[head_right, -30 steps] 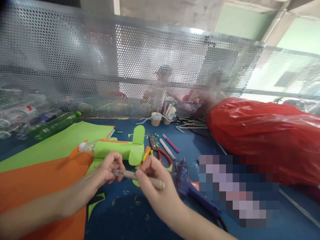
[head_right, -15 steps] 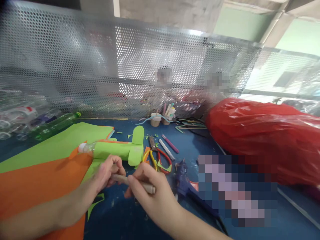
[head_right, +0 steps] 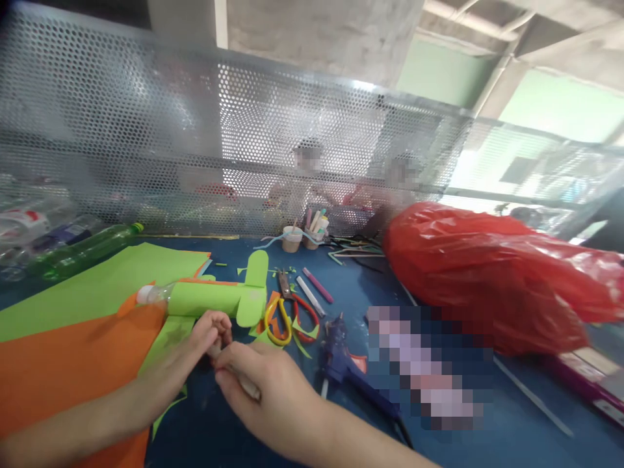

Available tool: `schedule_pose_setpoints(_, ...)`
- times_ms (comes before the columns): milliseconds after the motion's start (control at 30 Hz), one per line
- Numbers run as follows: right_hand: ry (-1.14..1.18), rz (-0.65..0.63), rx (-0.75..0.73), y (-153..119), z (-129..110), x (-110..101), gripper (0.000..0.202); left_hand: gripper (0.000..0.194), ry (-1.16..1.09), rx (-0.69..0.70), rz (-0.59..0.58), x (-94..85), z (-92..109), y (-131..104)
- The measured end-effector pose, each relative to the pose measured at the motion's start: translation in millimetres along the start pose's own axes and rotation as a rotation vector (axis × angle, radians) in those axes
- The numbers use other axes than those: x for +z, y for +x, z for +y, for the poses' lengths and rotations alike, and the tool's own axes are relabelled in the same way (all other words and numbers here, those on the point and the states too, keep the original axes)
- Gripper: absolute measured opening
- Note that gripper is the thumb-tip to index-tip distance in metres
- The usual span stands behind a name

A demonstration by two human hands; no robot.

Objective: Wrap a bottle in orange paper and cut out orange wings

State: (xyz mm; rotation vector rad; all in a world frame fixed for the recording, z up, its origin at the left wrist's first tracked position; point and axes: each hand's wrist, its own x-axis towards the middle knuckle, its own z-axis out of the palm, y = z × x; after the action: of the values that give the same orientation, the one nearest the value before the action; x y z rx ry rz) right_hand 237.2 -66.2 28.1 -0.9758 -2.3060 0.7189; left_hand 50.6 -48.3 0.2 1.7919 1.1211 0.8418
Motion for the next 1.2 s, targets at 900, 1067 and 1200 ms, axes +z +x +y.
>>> schedule_pose_setpoints(900, -0.796, -0.126, 0.358, 57.0, 31.2, -46.8, 0.020, 0.083, 0.717, -0.073, -0.141, -127.1, 10.3, 56.7)
schedule_pose_setpoints(1067, -0.724, -0.086, 0.380, 50.8, 27.5, -34.4, 0.020, 0.098, 0.659, -0.141, -0.157, -126.7, 7.4, 53.7)
schedule_pose_setpoints(1200, -0.613, -0.028, 0.342, 48.6, 36.8, -34.0, 0.023, 0.100, 0.619, -0.155, -0.124, -125.3, 4.9, 52.2)
